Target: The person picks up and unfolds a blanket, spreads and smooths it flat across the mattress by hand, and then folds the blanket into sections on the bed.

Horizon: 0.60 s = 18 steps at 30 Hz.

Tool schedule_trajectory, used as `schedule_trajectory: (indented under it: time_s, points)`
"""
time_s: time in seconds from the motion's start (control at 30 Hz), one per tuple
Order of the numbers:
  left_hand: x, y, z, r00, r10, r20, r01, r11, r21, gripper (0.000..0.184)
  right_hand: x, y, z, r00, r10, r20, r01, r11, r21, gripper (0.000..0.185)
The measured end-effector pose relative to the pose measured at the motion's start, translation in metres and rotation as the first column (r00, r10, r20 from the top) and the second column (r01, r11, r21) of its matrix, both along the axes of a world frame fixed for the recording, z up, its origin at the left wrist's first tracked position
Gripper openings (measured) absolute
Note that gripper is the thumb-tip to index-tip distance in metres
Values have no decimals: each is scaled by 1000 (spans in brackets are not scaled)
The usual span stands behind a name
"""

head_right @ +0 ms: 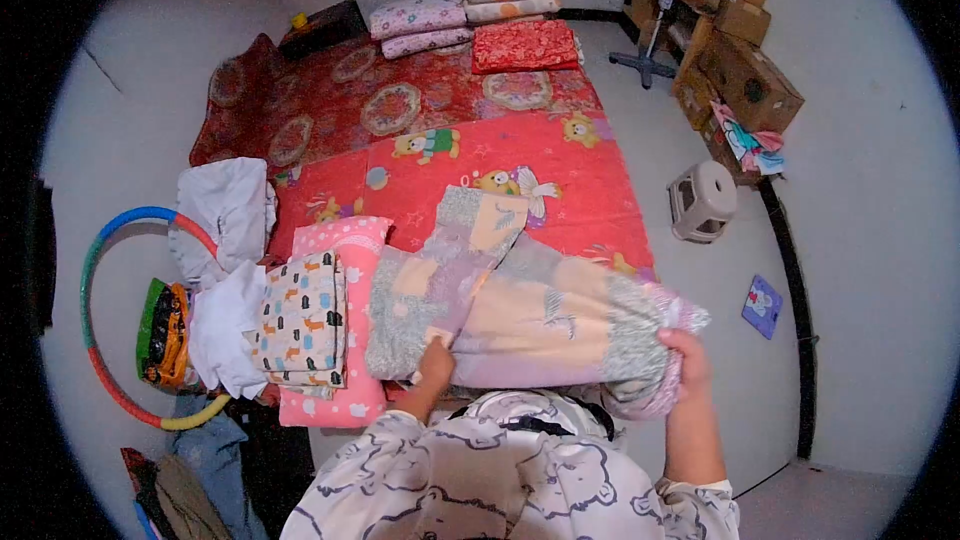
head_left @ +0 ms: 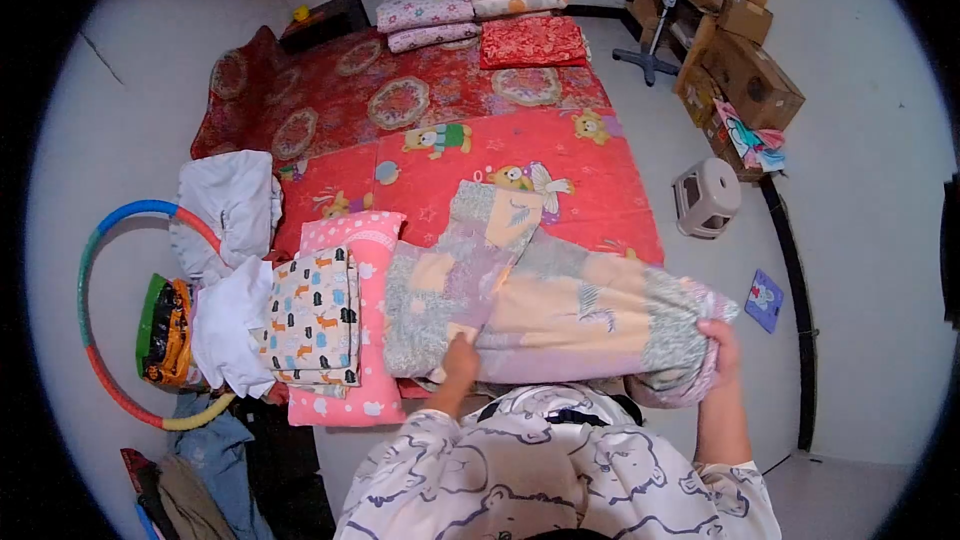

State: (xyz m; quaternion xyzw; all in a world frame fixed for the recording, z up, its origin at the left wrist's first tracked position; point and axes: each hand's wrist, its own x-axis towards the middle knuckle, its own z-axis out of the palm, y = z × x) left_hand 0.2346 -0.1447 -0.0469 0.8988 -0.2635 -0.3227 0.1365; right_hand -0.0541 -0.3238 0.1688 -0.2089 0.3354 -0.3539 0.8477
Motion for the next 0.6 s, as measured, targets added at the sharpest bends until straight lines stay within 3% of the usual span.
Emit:
schedule_trajectory:
  time_s: [0.07, 0.13, 0.17, 0.23, 0.27, 0.3, 0.33, 0.37, 0.4, 0.43, 0.47, 0.5, 0.57, 0.6]
  points:
    - [39, 0, -46, 875, 356, -329, -449, 851, -272, 31, -21, -18, -5, 997, 66, -42, -69, 996, -52, 45]
    - [100, -8, -39, 878, 102, -467, -280, 901, -330, 42, -22, -32, 12, 990, -131, -54, 119, 976, -181, 50]
    - [140, -4, -63, 591, 233, -772, -724, 576, -380, 42, -23, -42, 19, 984, -176, -8, 171, 965, -198, 49]
    - [182, -16, 44, 415, 54, -908, -814, 467, -344, 47, -29, -67, 24, 976, -215, 36, 218, 953, -209, 47]
    - [172, -25, 126, 333, -90, -938, -886, 311, -345, 48, -34, -83, 24, 950, -314, 1, 306, 926, -219, 43]
    - [219, -16, 133, 497, -197, -845, -747, 399, -532, 50, -40, -100, 23, 913, -407, -31, 390, 891, -233, 39]
    - [257, -17, 147, 560, -27, -828, -789, 286, -543, 50, -48, -117, 19, 917, -398, -22, 382, 893, -237, 39]
    - [257, -16, 195, 573, 14, -819, -804, 203, -559, 46, -57, -134, 14, 928, -372, 31, 368, 898, -243, 35]
    - [264, -8, 230, 742, 133, -658, -671, 167, -723, 44, -64, -148, 11, 934, -347, 82, 357, 901, -247, 32]
    - [283, 0, 258, 695, 274, -664, -701, 58, -710, 41, -65, -158, 15, 935, -342, 89, 353, 902, -246, 32]
    - [325, 20, 271, 760, 336, -556, -615, 96, -782, 39, -66, -168, 23, 875, -482, 45, 476, 841, -256, 33]
    - [337, 35, 299, 735, 554, -391, -517, 85, -852, 37, -69, -177, 26, 791, -612, 1, 589, 762, -269, 34]
    - [370, 82, 330, 876, 474, -89, -153, 98, -983, 32, -93, -206, 23, 759, -651, 33, 632, 723, -279, 33]
    - [368, 98, 349, 769, 606, 201, -11, 328, -944, 30, -103, -217, 20, 724, -687, 64, 672, 681, -292, 32]
